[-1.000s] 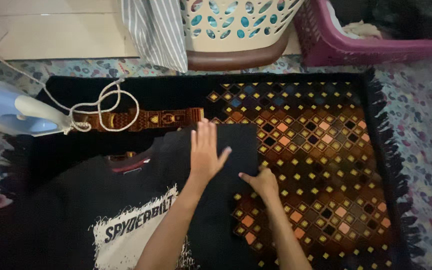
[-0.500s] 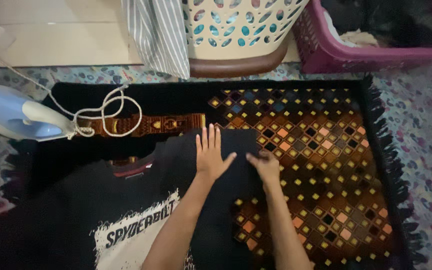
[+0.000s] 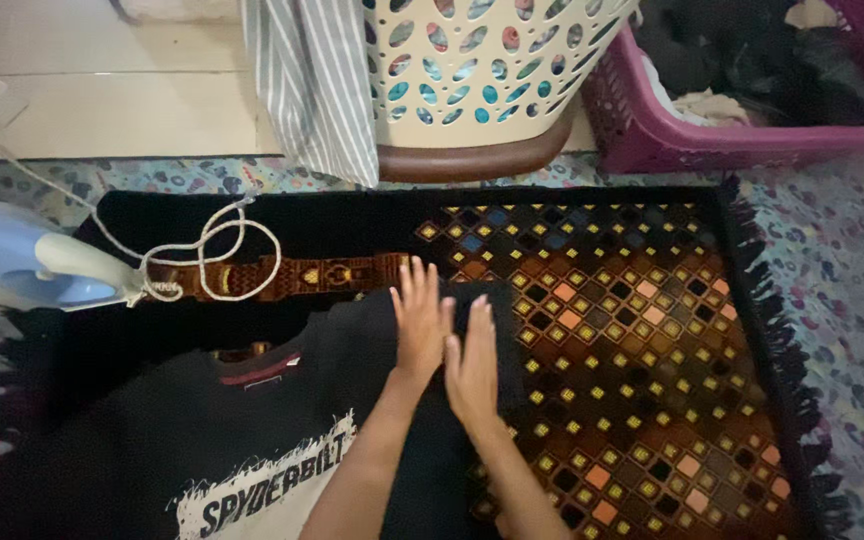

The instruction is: The person irons a black t-shirt on a rug using an iron, smoothing the fabric and sleeves with the tool before folding it.

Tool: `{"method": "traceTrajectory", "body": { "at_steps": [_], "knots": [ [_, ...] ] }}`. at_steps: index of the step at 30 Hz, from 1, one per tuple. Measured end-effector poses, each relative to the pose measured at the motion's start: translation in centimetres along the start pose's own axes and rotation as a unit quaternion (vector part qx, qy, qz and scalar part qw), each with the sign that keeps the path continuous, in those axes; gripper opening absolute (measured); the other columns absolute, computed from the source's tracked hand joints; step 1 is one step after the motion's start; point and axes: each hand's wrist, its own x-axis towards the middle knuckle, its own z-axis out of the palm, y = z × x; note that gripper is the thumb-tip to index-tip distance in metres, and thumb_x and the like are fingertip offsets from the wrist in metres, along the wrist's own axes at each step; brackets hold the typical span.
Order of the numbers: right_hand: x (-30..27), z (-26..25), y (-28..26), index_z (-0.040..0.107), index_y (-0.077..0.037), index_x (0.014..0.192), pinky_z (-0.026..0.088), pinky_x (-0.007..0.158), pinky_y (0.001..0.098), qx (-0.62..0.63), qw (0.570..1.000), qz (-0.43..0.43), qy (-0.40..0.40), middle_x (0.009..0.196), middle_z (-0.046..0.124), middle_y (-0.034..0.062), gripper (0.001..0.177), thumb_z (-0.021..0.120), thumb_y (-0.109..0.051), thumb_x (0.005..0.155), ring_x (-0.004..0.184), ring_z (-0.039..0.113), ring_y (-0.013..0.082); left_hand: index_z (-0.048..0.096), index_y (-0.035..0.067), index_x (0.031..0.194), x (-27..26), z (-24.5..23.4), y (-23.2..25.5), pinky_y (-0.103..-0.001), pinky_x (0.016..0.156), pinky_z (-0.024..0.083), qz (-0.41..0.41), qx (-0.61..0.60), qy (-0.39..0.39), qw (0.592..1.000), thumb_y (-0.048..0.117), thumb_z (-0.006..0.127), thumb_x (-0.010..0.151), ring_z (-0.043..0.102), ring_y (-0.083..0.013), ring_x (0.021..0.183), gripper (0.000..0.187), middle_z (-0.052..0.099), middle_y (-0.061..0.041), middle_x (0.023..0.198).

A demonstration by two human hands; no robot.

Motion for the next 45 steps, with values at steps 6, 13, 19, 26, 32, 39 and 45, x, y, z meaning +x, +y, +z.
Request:
{"method": "traceTrajectory", "body": {
  "at_steps": [6,13,19,26,32,39,45],
  "knots": [
    [-0.2,1.1,3.1,0.035,-0.005,0.157,0.019,0.124,0.0502,-0.242,0.952,-0.021,-0.187,0.165,0.033,0.0163,0.059,0.039,-0.032,0.105,0.154,0.027,0.0323,0.049,0.015,0.153,-2.7,-1.2,-2.5,-0.053,0.123,0.019,0.135,-0.049,-0.087,0.986,0.032,0.045,0.105,0.031,-0.0297,0.153,0.051,0.036,-0.01,0.165],
    [1.9,0.3,4.5,0.029,-0.008,0.158,0.017,0.122,0.0543,-0.328,0.929,0.001,-0.169,0.165,0.028,0.0105,0.066,0.04,-0.037,0.1,0.153,0.024,0.0281,0.034,0.01,0.155,1.4,-1.0,-2.4,-0.051,0.121,0.018,0.038,-0.016,-0.025,0.999,0.041,0.052,0.098,0.023,-0.0335,0.151,0.068,0.027,-0.015,0.164],
    [4.0,2.1,4.4,0.027,-0.009,0.161,0.019,0.128,0.0514,-0.287,0.938,-0.024,-0.194,0.169,0.026,0.0105,0.066,0.042,-0.032,0.102,0.158,0.023,0.0269,0.027,-0.002,0.159,-3.7,-3.4,-1.7,-0.046,0.128,0.015,0.103,0.038,0.006,0.994,0.043,0.049,0.102,0.019,-0.0312,0.158,0.076,0.024,-0.019,0.169],
    [6.1,3.6,1.9,0.021,-0.005,0.161,0.018,0.119,0.0548,-0.31,0.917,0.009,-0.252,0.167,0.022,0.0171,0.076,0.046,-0.042,0.101,0.154,0.021,0.0316,0.02,-0.006,0.156,-2.8,-5.8,-2.3,-0.048,0.123,0.008,-0.063,-0.005,-0.132,0.989,0.052,0.058,0.088,0.011,-0.0389,0.153,0.097,0.012,-0.026,0.166],
    [11.0,13.4,-17.7,0.039,0.006,0.153,0.031,0.124,0.0431,0.113,0.949,-0.21,-0.207,0.158,0.041,0.0303,0.09,0.085,-0.026,0.082,0.151,0.039,0.0424,0.02,-0.007,0.161,-4.3,-4.0,-3.1,-0.053,0.126,0.008,-0.021,-0.089,-0.014,0.996,0.059,0.061,0.092,0.011,-0.0432,0.157,0.103,0.01,-0.028,0.17],
    [10.1,30.1,-32.6,0.056,0.002,0.134,0.055,0.093,0.0372,0.264,0.874,0.043,-0.406,0.125,0.068,0.0169,0.077,0.087,-0.017,0.066,0.11,0.068,0.0263,0.016,-0.01,0.159,-4.3,-1.9,-4.3,-0.053,0.123,0.011,-0.017,-0.148,-0.059,0.987,0.058,0.062,0.091,0.008,-0.0421,0.156,0.106,0.005,-0.03,0.17],
    [10.5,27.7,-32.4,0.066,0.006,0.114,0.057,0.08,0.0333,0.476,0.819,0.099,-0.304,0.1,0.074,0.0109,0.04,0.084,-0.004,0.08,0.089,0.07,0.0191,0.013,-0.008,0.161,-4.1,-3.8,-3.9,-0.05,0.124,0.011,-0.036,-0.143,-0.048,0.988,0.058,0.06,0.092,0.008,-0.038,0.157,0.106,0.006,-0.027,0.17]
  ]
}}
